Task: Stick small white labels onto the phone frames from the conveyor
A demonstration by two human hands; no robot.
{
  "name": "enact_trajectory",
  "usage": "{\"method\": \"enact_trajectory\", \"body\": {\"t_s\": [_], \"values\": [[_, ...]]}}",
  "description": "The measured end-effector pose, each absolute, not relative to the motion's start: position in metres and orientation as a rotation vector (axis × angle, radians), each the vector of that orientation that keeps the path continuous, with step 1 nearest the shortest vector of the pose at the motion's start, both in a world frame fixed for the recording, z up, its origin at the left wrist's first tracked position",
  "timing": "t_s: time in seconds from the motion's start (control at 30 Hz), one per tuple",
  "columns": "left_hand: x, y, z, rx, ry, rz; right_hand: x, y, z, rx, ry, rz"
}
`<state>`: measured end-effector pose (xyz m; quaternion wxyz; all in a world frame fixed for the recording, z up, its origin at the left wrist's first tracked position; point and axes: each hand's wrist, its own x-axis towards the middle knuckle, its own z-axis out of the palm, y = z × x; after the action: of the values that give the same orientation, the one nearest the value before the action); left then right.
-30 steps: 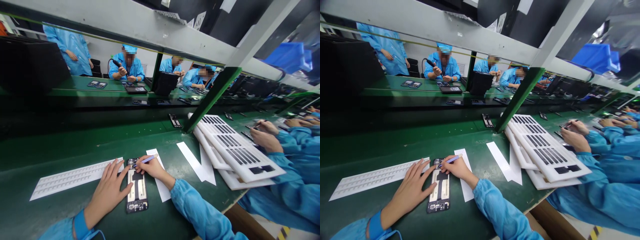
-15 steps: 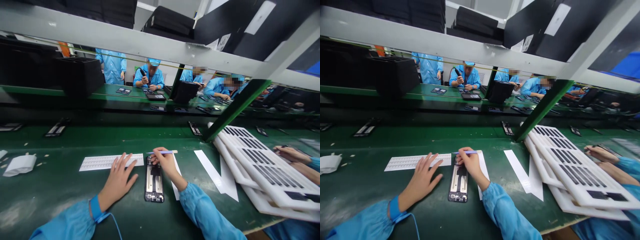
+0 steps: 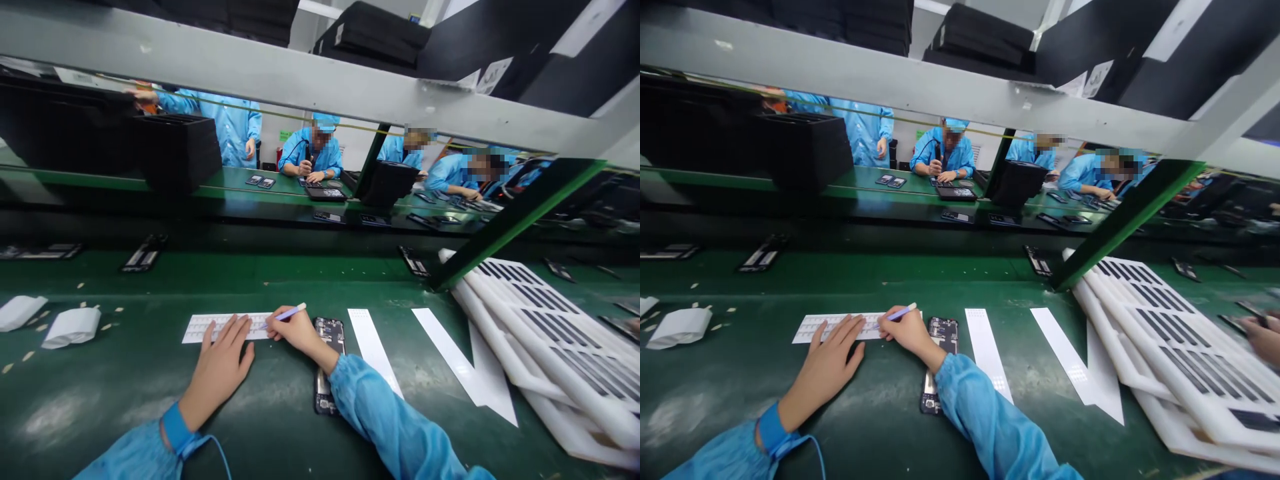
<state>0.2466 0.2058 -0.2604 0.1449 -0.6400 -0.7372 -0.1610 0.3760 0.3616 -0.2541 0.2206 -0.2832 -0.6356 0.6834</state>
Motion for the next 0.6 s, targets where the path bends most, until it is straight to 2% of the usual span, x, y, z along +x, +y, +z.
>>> {"method": "enact_trajectory", "body": {"t_s": [0.27, 0.6], "values": [[0.2487, 0.2058, -0.2587, -1.841, -2.126, -0.469, 0.3791, 0.3608, -0.2545, -0.738, -1.811, 1.843], [0.2481, 0.2053, -0.2576, -1.845, -2.158, -0.44, 0.3788, 0.3645, -0.2579, -0.719, -1.72, 1.948]]}}
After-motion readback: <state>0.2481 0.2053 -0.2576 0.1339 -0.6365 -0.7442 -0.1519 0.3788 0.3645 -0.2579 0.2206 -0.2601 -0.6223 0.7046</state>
